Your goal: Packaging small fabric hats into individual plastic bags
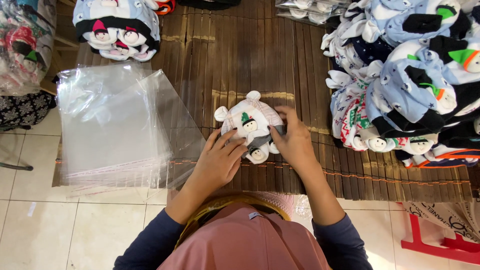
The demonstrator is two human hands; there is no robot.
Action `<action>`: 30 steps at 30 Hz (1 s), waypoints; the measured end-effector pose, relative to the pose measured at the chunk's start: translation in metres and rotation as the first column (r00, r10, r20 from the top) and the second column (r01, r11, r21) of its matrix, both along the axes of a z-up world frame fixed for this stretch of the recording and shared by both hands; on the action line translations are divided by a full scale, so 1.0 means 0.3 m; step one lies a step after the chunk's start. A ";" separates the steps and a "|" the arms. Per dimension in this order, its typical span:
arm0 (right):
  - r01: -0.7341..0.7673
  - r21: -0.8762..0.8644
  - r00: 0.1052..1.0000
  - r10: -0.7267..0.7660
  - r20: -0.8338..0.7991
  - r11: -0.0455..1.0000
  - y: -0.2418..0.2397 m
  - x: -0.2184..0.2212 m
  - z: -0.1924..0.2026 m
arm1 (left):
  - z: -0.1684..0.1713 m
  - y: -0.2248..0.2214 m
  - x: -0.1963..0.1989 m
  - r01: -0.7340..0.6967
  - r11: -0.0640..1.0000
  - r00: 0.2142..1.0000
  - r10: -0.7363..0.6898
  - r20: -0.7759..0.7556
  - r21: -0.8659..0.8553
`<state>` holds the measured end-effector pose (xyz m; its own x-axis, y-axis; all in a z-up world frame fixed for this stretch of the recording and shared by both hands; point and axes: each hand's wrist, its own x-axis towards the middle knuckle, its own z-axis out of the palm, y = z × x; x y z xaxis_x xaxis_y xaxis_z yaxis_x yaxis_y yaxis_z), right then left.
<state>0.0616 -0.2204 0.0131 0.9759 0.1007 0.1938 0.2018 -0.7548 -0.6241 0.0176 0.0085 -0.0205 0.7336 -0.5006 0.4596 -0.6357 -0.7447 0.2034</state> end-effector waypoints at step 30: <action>0.017 0.312 0.998 -0.036 0.056 0.950 -0.039 -0.084 -0.080 | 0.070 0.420 -0.344 -0.387 0.920 0.842 0.378 -0.386 0.057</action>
<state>0.0363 -0.2320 -0.0109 0.9630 0.0003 0.2695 0.2285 -0.5306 -0.8162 -0.0855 0.1346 0.0003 0.9843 -0.1367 0.1115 -0.1699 -0.9048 0.3905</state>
